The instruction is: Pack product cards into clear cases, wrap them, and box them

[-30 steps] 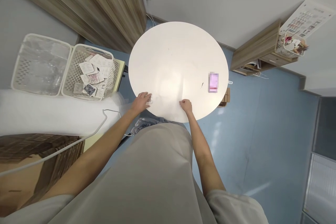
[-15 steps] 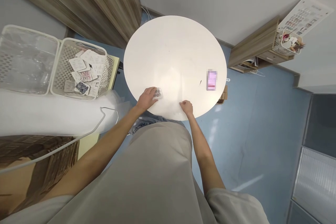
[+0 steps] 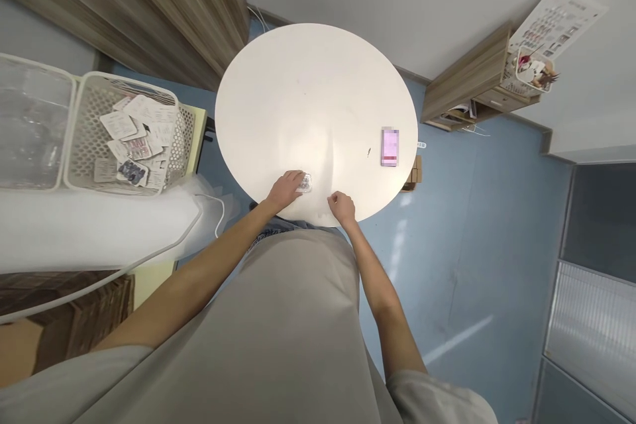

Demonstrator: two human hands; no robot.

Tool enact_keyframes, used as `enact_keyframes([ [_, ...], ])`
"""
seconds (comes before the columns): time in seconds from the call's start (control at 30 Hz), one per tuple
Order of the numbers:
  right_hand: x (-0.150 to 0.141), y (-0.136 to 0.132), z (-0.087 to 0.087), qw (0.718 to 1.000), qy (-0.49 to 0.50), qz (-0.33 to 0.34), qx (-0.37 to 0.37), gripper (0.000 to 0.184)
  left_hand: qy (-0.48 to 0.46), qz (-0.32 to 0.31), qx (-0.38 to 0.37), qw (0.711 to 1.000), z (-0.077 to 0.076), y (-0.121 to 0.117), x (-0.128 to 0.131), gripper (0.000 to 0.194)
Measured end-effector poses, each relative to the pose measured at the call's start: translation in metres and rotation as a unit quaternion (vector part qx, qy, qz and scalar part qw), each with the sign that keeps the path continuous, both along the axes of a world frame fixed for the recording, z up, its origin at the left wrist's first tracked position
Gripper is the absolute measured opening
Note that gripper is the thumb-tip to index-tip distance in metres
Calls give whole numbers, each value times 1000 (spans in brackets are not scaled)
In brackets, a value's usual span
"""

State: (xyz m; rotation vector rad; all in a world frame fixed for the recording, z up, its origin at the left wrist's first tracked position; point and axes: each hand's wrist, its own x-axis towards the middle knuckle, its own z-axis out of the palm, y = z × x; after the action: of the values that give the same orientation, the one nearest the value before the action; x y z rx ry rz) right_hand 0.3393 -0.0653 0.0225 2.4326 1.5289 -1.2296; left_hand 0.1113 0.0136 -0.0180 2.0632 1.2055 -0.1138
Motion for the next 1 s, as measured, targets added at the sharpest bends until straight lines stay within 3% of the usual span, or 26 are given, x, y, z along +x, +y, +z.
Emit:
enact_keyframes([
  [0.17, -28, 12, 21, 996, 28, 80, 28, 17, -18, 8, 3, 1000, -1, -4, -3, 73],
  [0.27, -50, 23, 28, 986, 30, 158, 34, 18, -41, 45, -4, 998, -3, -13, -9, 79],
  [0.37, -71, 34, 26, 972, 19, 232, 23, 19, -67, 135, -6, 989, -4, -27, -19, 71],
  [0.5, -93, 44, 14, 953, 7, 303, -7, 21, -84, 304, -28, 949, -1, -42, -32, 52],
  [0.6, -106, 46, 4, 941, -1, 338, -19, 21, -91, 371, -75, 921, 1, -47, -35, 45],
  [0.83, -118, 40, -9, 934, 0, 355, -22, 18, -53, 399, -113, 909, -7, -39, -24, 26],
  [1.0, -98, 38, -13, 956, 22, 291, 3, 25, -6, 397, -107, 912, -12, -34, -22, 21],
])
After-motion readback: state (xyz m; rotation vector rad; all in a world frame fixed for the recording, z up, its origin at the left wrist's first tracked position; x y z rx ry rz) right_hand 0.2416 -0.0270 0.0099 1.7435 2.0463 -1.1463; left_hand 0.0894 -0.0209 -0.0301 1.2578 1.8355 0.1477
